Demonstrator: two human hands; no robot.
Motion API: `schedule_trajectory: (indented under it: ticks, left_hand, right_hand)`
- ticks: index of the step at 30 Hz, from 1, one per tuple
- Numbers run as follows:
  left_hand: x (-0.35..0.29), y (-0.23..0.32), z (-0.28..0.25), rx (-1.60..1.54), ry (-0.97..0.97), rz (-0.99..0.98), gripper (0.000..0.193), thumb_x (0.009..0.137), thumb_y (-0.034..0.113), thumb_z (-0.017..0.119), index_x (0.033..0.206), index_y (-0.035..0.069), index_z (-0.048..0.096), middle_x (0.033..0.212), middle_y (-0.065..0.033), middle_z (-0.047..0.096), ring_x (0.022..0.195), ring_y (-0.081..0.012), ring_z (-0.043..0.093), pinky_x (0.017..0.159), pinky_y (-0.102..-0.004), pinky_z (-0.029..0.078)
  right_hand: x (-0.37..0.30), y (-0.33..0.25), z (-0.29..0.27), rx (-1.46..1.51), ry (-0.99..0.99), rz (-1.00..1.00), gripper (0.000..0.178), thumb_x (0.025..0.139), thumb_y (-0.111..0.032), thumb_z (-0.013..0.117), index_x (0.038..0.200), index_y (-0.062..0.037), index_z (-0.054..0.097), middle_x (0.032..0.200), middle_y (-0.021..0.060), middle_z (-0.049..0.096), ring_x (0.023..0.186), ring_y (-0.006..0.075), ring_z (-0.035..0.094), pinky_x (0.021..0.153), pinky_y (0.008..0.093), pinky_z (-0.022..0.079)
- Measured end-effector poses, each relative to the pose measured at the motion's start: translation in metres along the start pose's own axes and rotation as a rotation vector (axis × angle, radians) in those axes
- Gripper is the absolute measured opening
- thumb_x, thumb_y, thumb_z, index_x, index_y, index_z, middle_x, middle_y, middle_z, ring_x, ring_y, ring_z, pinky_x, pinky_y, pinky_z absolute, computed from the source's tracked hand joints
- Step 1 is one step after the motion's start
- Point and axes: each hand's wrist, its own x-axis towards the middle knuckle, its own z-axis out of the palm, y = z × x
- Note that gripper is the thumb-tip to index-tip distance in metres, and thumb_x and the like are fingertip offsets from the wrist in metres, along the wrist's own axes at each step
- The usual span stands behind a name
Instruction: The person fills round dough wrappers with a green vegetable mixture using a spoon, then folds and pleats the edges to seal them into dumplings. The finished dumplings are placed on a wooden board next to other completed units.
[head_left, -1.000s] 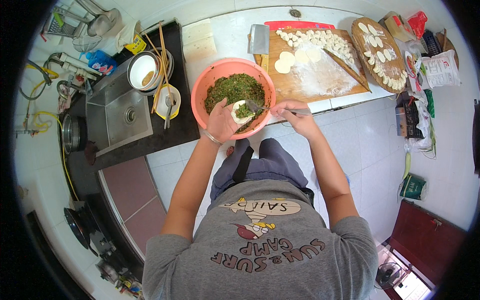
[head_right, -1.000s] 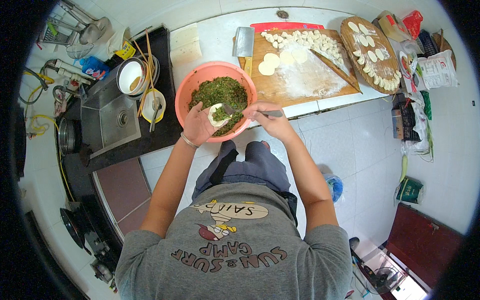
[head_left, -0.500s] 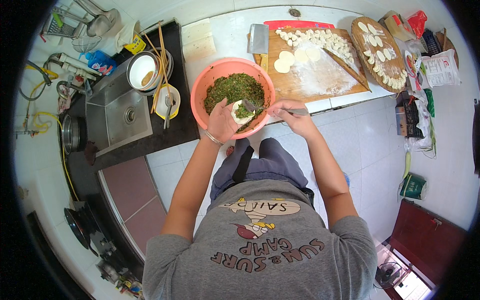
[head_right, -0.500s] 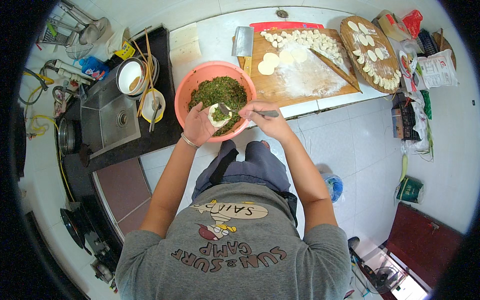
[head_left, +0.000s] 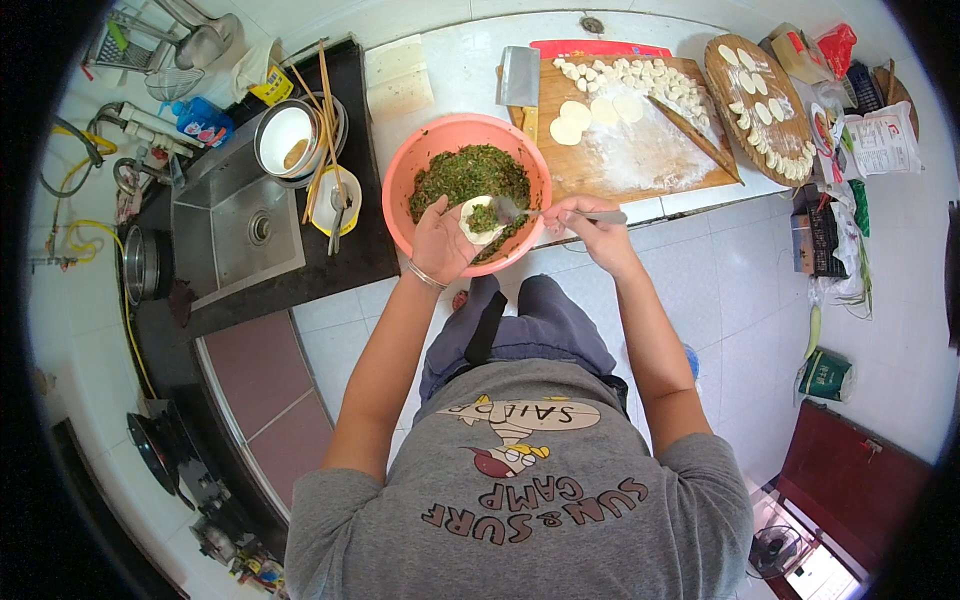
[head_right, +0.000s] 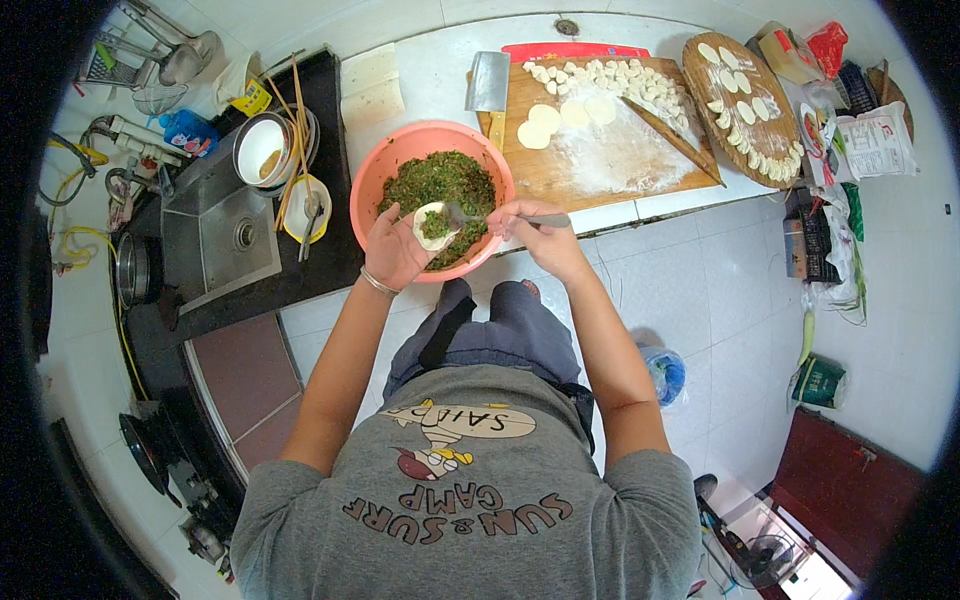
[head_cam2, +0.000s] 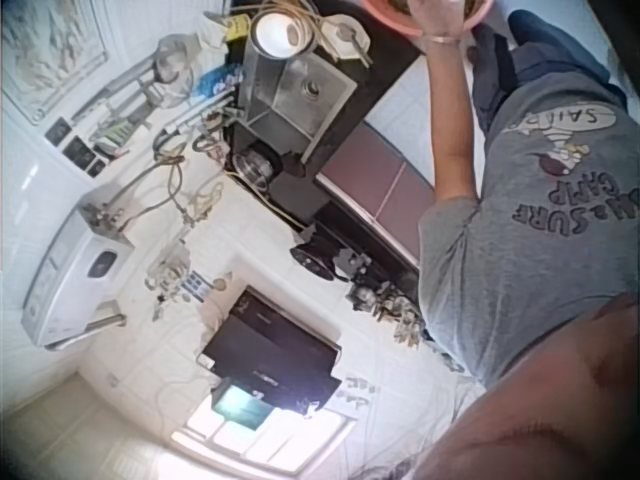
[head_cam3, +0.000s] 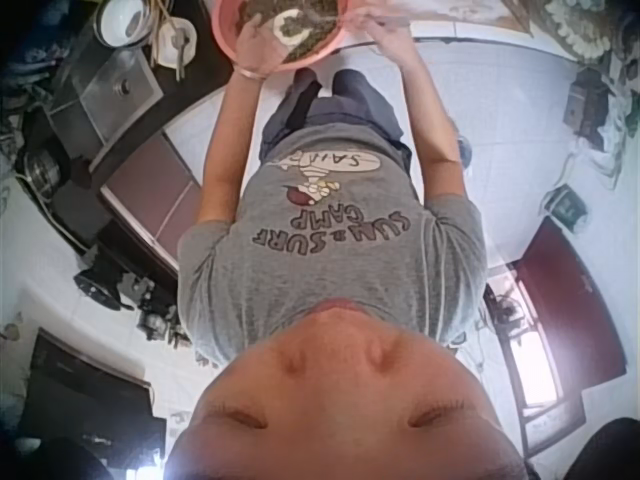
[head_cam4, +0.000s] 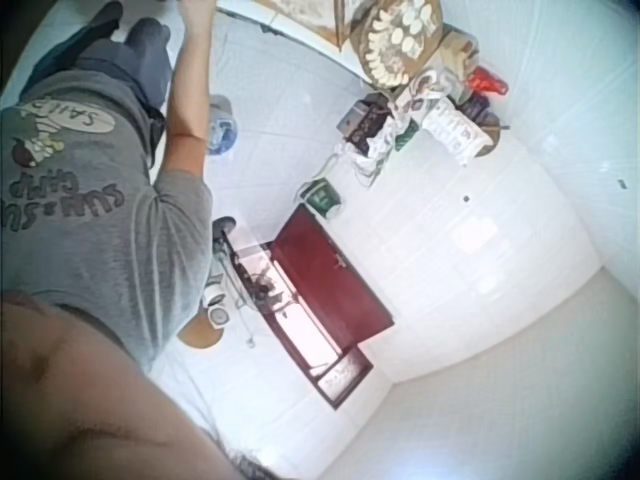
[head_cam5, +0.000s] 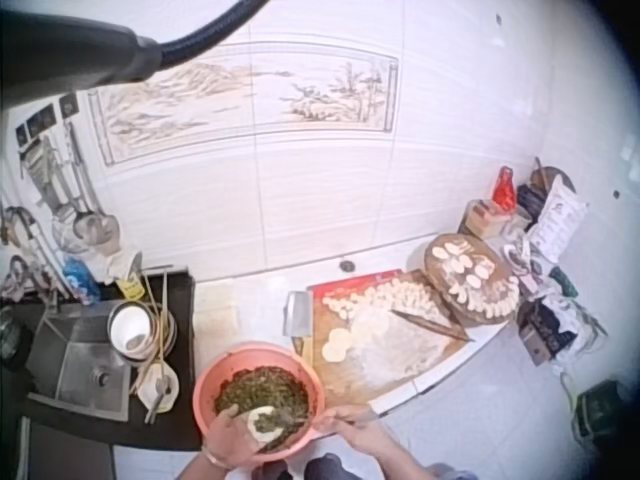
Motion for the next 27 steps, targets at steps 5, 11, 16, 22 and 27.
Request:
schedule_trajectory:
  ticks: [5, 11, 16, 22, 27]
  left_hand:
    - [-0.001, -0.001, 0.004, 0.015, 0.031, 0.05, 0.058, 0.096, 0.036, 0.023, 0.133, -0.008, 0.032, 0.134, -0.0189, 0.043, 0.125, -0.0311, 0.042, 0.108, -0.043, 0.029]
    - [0.003, -0.009, -0.006, -0.04, 0.051, 0.066, 0.058, 0.096, 0.036, 0.025, 0.133, -0.009, 0.032, 0.134, -0.0195, 0.043, 0.125, -0.031, 0.041, 0.108, -0.0427, 0.029]
    - [0.002, -0.011, -0.01, -0.055, 0.047, 0.082, 0.059, 0.095, 0.037, 0.027, 0.133, -0.008, 0.032, 0.134, -0.0195, 0.043, 0.125, -0.0311, 0.041, 0.108, -0.0425, 0.029]
    - [0.002, -0.013, -0.002, -0.057, 0.012, 0.078, 0.059, 0.095, 0.037, 0.028, 0.133, -0.008, 0.033, 0.135, -0.0192, 0.042, 0.126, -0.0309, 0.041, 0.108, -0.0425, 0.029]
    - [0.003, -0.014, -0.002, -0.07, 0.015, 0.087, 0.059, 0.095, 0.038, 0.027, 0.133, -0.007, 0.034, 0.135, -0.0188, 0.042, 0.126, -0.031, 0.041, 0.108, -0.0429, 0.029]
  right_hand:
    - [-0.001, -0.003, -0.013, 0.014, 0.023, -0.028, 0.016, 0.088, -0.001, 0.05, 0.092, 0.0038, 0.065, 0.083, 0.0057, 0.065, 0.074, 0.0104, 0.058, 0.068, 0.0235, 0.047]
    - [-0.001, -0.003, 0.004, -0.101, 0.031, 0.068, 0.017, 0.089, -0.001, 0.049, 0.09, 0.0024, 0.065, 0.082, 0.0044, 0.065, 0.072, 0.0091, 0.058, 0.066, 0.0222, 0.047]
    - [-0.002, -0.003, -0.005, 0.012, 0.055, 0.012, 0.016, 0.088, -0.002, 0.05, 0.089, 0.0016, 0.066, 0.081, 0.0042, 0.065, 0.072, 0.0088, 0.058, 0.064, 0.022, 0.047]
    - [-0.005, 0.001, 0.006, -0.058, 0.036, 0.049, 0.016, 0.087, -0.002, 0.05, 0.089, 0.0015, 0.065, 0.08, 0.0046, 0.065, 0.072, 0.0094, 0.059, 0.063, 0.0221, 0.048]
    - [-0.004, 0.002, 0.008, -0.053, 0.082, 0.056, 0.015, 0.087, -0.002, 0.05, 0.091, 0.0014, 0.064, 0.081, 0.0053, 0.065, 0.073, 0.01, 0.061, 0.064, 0.022, 0.049]
